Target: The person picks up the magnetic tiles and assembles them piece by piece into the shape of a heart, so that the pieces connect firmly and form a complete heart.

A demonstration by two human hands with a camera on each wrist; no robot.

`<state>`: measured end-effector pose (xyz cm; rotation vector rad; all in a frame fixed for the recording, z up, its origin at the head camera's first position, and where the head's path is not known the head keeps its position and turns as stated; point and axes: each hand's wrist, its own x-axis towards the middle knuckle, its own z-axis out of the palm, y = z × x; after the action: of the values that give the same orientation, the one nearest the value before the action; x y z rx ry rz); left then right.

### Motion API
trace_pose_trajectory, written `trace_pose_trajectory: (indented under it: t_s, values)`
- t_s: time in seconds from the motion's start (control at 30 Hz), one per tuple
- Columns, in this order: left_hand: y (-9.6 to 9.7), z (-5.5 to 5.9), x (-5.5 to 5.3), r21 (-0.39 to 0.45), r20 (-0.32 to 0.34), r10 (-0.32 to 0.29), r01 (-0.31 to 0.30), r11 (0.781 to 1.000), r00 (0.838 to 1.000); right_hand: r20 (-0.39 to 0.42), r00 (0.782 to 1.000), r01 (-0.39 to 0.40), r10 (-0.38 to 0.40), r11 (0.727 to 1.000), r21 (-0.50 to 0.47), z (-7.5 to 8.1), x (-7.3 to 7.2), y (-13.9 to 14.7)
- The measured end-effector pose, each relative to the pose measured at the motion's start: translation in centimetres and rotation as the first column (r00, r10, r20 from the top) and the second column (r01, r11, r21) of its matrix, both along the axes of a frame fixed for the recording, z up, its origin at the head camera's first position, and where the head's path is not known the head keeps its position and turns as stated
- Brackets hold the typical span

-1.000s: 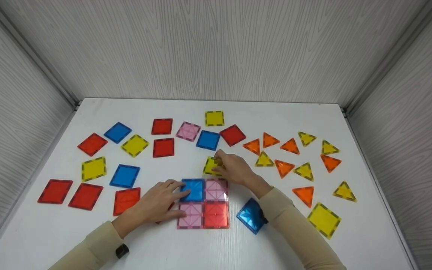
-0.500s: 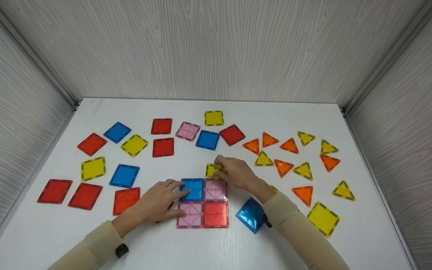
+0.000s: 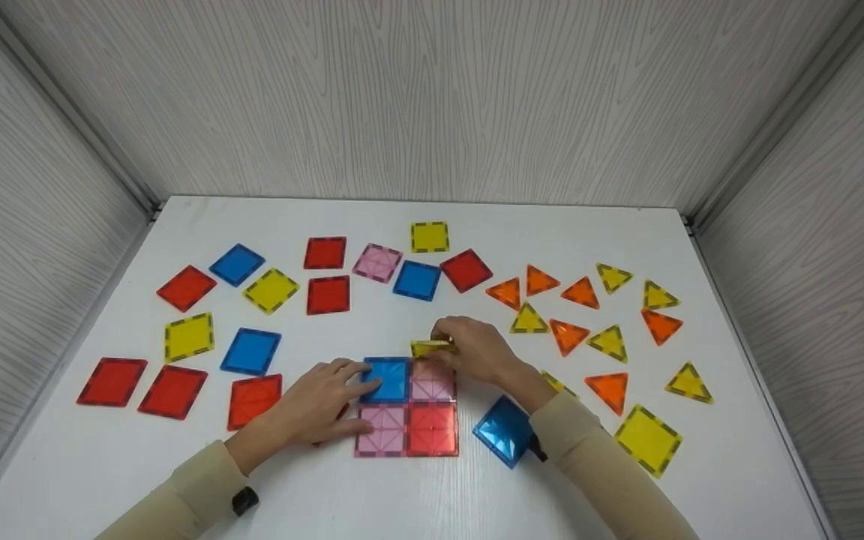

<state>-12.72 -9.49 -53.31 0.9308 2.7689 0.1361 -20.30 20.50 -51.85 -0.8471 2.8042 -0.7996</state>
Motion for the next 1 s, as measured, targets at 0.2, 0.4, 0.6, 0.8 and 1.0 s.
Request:
trace_pose_trajectory:
  t_s: [0.2, 0.4, 0.6, 0.8, 1.0]
  values:
    - [0.0, -0.3, -0.2, -0.003, -0.029, -0.005, 0.005, 1.0, 1.0, -0.058, 0.998, 0.018, -0.02, 0.999, -0.048, 0.3, 0.2, 1.4]
    - [0.3, -0.4, -0.8, -0.019, -0.035, 0.004, -0.004, 1.0, 0.999, -0.116, 0.993, 0.005, -0.013, 0.998, -0.07, 0.4, 0.2, 2.0]
    - [-0.5, -0.2, -0.7, 0.036, -0.003, 0.026, -0.026, 0.999, 1.0, -0.093, 0.995, 0.016, -0.024, 0.996, -0.087, 0.2, 0.0, 1.9]
    - [-3.2, 0.1, 0.8, 0.087, -0.031, 0.099, -0.096, 0.992, 0.995, -0.1, 0.994, 0.03, -0.04, 0.995, -0.097, 0.1, 0.0, 1.9]
    - [-4.7, -0.2, 3.0, 0.116, -0.018, 0.221, -0.218, 0.969, 0.975, -0.097, 0.994, 0.038, -0.048, 0.994, -0.102, 0.0, -0.1, 2.0]
